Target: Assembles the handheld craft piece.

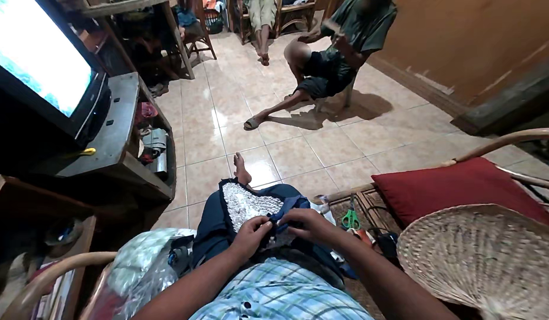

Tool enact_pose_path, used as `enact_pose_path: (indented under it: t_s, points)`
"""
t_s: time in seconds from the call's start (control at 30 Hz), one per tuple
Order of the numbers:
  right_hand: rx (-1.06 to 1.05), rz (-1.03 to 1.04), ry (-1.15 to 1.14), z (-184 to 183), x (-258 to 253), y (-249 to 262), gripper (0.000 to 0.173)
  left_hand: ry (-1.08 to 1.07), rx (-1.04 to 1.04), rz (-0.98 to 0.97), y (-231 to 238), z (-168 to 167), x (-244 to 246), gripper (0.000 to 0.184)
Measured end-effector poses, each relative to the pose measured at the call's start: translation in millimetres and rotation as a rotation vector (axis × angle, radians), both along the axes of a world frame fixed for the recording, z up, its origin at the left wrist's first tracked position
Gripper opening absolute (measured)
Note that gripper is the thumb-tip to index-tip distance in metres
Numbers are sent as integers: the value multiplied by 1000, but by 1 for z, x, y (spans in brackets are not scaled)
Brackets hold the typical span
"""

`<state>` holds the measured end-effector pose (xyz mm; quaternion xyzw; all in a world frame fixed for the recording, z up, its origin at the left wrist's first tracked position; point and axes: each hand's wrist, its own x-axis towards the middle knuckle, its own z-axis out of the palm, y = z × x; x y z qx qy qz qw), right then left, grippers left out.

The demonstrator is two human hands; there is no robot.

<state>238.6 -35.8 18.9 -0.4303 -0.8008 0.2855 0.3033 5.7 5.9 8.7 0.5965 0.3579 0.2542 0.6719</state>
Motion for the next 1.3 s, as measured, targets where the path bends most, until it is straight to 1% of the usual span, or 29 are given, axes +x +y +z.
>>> enact_pose_path:
  t_s: [0.07,0.13,0.23,0.3,0.37,0.47,0.5,0.53,0.6,0.63,0.67,0.7,0.77,0.83,0.87,0.93,1.0,1.07,1.13,1.2,1.3]
  points:
    - [1,-4,86,-1,4,3,18,-27,6,19,0,-1,0,20]
    - [-87,-46,122,3,5,6,22,-38,6,23,-1,-1,0,19]
    - [-363,-133,49,16,4,14,28,-48,-18,16,-2,0,1,18]
    - [-397,-120,-15,19,-1,20,27,-37,-35,-17,-1,1,1,19]
    - [-360,-108,-82,19,-7,24,27,-16,-60,-69,0,3,0,20]
    - [-321,-224,-206,23,-16,27,28,-16,-122,-132,3,-2,-2,24]
    - [-296,-248,-199,23,-18,27,28,-17,-154,-131,3,-2,-3,25]
    - [-260,-220,-148,20,-17,27,32,-20,-190,-120,4,-2,-3,26]
    - [-218,-3,9,15,-11,25,42,-16,-257,-87,3,2,-4,26]
    - [-177,106,52,12,-10,24,41,-14,-283,-67,3,4,-4,26]
    - [-102,164,65,10,-11,23,35,-12,-303,-55,2,5,-4,26]
    - [1,164,52,6,-12,23,28,-11,-317,-54,3,6,-4,26]
    - [185,71,7,0,-14,20,16,-18,-343,-54,3,5,-5,27]
    - [272,-12,-16,0,-14,17,11,-27,-380,-36,2,6,-5,28]
    - [276,-37,-22,1,-14,15,11,-26,-396,-19,1,7,-4,28]
    - [193,-61,-33,7,-13,12,13,-37,-420,21,1,6,-3,29]
    - [43,-71,-43,13,-11,11,17,-51,-431,45,1,3,-2,29]
    - [-139,-81,-44,18,-11,11,22,-74,-420,73,1,3,0,22]
    - [-265,-71,-24,18,-11,12,24,-118,-422,82,2,1,-1,18]
    - [-326,-62,2,18,-11,12,23,-163,-439,69,6,3,-3,24]
    - [-347,-62,31,17,-10,10,22,-258,-469,38,15,5,-12,28]
